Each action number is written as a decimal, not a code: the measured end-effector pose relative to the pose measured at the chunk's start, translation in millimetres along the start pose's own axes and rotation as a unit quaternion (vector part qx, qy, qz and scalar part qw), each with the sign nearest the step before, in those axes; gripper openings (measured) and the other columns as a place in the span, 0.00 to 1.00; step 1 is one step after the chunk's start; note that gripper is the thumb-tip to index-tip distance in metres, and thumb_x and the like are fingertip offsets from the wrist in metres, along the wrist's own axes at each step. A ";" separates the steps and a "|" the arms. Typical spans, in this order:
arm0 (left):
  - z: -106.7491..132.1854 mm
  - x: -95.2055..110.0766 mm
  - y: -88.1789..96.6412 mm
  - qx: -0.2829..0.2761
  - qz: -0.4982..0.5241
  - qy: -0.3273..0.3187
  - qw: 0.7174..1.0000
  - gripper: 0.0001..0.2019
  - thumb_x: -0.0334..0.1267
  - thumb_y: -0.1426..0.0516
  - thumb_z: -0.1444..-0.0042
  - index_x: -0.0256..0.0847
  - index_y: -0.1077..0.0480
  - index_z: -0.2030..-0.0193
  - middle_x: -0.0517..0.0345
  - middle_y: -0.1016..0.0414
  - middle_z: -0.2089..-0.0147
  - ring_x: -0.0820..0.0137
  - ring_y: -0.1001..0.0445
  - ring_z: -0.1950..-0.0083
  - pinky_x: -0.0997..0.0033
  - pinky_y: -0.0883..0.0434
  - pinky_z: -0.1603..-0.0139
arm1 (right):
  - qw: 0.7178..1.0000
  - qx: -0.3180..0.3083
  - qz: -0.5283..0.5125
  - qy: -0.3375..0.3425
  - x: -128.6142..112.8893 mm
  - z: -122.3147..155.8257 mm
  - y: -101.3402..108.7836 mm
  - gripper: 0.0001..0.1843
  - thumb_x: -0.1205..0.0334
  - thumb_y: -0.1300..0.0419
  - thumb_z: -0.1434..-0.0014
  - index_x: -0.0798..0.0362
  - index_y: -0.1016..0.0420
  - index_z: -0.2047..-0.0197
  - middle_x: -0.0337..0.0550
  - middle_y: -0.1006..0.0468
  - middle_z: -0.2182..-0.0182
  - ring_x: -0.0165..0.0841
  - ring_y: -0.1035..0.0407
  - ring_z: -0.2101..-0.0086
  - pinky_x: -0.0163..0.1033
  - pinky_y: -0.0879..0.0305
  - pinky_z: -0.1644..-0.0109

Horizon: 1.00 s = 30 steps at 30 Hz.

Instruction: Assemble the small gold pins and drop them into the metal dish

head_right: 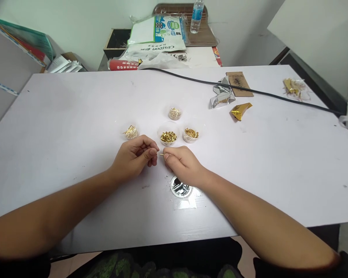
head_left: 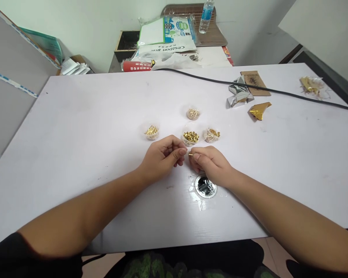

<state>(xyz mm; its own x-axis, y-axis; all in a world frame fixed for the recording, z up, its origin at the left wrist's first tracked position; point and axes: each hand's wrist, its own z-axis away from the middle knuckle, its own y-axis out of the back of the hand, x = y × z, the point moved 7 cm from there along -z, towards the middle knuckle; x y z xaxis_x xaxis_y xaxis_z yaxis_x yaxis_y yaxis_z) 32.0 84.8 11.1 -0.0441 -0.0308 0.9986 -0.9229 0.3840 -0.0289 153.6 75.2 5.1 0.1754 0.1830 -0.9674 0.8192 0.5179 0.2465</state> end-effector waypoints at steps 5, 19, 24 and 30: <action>-1.3 -9.0 3.1 0.013 0.070 0.074 0.995 0.11 0.42 0.36 0.45 0.34 0.26 0.66 0.59 0.27 0.78 0.75 0.28 0.79 0.77 0.29 0.80 | 0.999 0.012 -0.053 0.002 -0.4 -0.1 2.9 0.19 0.62 0.54 0.35 0.52 0.42 0.78 0.36 0.38 0.82 0.27 0.43 0.79 0.35 0.45 0.75; -2.0 -11.4 -3.8 -0.039 0.090 0.066 0.993 0.09 0.36 0.36 0.44 0.34 0.24 0.59 0.52 0.18 0.69 0.68 0.18 0.65 0.72 0.19 0.65 | 0.987 0.018 -0.154 -0.035 6.8 -0.7 1.0 0.17 0.62 0.52 0.36 0.52 0.43 0.78 0.36 0.39 0.81 0.28 0.42 0.78 0.36 0.47 0.75; -0.9 -10.4 -3.7 -0.030 0.018 0.033 0.999 0.08 0.38 0.38 0.41 0.34 0.27 0.60 0.54 0.21 0.71 0.72 0.21 0.69 0.73 0.21 0.65 | 0.993 0.009 -0.115 -0.001 0.7 -1.3 1.0 0.19 0.63 0.54 0.35 0.52 0.43 0.78 0.36 0.38 0.82 0.27 0.42 0.78 0.36 0.45 0.74; -0.4 -10.0 -3.2 -0.020 -0.044 0.027 0.998 0.09 0.40 0.42 0.38 0.34 0.31 0.63 0.56 0.24 0.72 0.74 0.24 0.70 0.75 0.24 0.68 | 0.996 0.003 -0.088 0.020 -6.5 -3.0 -1.1 0.19 0.64 0.54 0.35 0.52 0.42 0.78 0.35 0.39 0.82 0.27 0.43 0.79 0.35 0.44 0.75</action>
<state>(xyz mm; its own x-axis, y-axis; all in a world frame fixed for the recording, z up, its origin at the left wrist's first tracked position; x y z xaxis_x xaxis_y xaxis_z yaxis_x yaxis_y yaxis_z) 35.5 84.3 1.2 0.0582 -0.0170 0.9982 -0.9065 0.4179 0.0600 149.9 75.9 11.3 0.0080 0.1228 -0.9924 0.8386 0.5397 0.0735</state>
